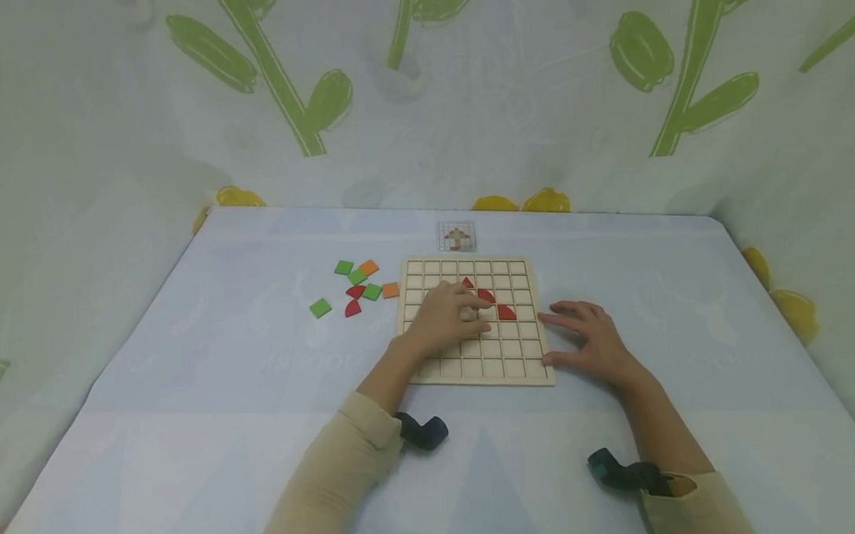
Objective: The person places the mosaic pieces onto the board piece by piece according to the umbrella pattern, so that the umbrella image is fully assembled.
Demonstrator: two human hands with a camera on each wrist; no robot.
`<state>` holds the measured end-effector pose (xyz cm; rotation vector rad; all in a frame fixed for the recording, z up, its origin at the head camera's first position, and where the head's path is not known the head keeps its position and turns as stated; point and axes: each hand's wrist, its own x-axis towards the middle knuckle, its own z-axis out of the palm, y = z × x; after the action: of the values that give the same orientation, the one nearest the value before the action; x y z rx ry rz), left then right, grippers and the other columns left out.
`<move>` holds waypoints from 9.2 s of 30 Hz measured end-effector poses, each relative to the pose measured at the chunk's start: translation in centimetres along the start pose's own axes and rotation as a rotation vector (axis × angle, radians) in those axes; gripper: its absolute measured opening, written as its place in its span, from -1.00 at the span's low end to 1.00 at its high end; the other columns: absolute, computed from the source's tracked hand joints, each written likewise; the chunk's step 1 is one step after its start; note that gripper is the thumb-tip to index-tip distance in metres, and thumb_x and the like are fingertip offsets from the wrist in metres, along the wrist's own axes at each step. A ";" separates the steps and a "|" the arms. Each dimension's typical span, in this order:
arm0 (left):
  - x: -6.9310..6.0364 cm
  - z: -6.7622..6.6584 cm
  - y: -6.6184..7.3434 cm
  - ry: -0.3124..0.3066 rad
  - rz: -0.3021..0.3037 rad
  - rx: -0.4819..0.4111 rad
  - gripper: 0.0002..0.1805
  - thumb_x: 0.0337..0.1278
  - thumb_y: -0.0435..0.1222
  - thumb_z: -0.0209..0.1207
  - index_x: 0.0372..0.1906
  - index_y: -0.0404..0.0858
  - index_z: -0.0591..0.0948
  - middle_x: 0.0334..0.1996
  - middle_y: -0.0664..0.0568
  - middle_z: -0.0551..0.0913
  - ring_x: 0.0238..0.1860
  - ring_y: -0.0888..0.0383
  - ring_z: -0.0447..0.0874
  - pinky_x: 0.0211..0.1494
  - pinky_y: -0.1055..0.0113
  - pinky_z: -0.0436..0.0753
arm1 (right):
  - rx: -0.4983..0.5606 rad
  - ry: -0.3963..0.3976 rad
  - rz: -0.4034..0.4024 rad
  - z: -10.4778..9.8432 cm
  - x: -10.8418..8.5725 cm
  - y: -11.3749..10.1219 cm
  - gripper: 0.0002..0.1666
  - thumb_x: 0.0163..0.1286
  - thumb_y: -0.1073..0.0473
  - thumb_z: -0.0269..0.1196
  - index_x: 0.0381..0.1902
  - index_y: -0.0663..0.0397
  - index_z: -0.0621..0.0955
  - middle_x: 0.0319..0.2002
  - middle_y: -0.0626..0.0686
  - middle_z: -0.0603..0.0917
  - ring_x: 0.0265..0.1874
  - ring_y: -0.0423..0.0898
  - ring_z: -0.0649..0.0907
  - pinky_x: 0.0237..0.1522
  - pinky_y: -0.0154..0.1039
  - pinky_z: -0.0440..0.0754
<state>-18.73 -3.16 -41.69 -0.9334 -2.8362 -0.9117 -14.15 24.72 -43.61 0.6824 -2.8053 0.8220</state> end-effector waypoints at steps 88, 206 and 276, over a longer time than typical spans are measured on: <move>-10.0 -10.2 -10.7 -0.027 -0.291 0.003 -0.58 0.04 -0.46 0.01 0.00 -0.18 0.66 -0.07 -0.10 0.59 -0.01 -0.03 0.33 -0.01 0.11 0.16 | 0.020 -0.027 0.053 -0.6 0.1 -0.7 -0.23 -0.08 -0.02 0.49 0.14 0.09 0.57 0.17 0.21 0.44 0.22 0.24 0.26 0.15 0.29 0.11; -6.5 -1.8 -1.4 -0.114 0.193 -0.005 -0.73 -0.07 -0.09 0.39 -0.22 -0.09 0.72 -0.35 0.18 0.60 -0.27 0.26 0.41 -0.11 0.34 0.40 | 0.003 -0.001 0.013 0.0 -0.1 0.0 -0.22 -0.12 0.01 0.50 0.12 0.08 0.58 0.16 0.23 0.45 0.20 0.26 0.28 0.13 0.30 0.13; -9.0 -10.3 -10.4 -0.065 -0.311 -0.061 -0.43 -0.04 -0.10 0.37 0.14 -0.19 0.57 0.04 -0.10 0.51 0.06 -0.06 0.29 0.06 0.06 0.32 | 0.029 -0.043 0.073 0.0 0.0 -0.4 -0.21 -0.08 -0.01 0.49 0.16 0.07 0.56 0.20 0.21 0.42 0.24 0.26 0.23 0.18 0.30 0.08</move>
<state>-18.65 -20.25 -40.33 -0.5414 -3.0818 -1.0155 -13.92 24.43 -43.40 0.6128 -2.8773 0.8723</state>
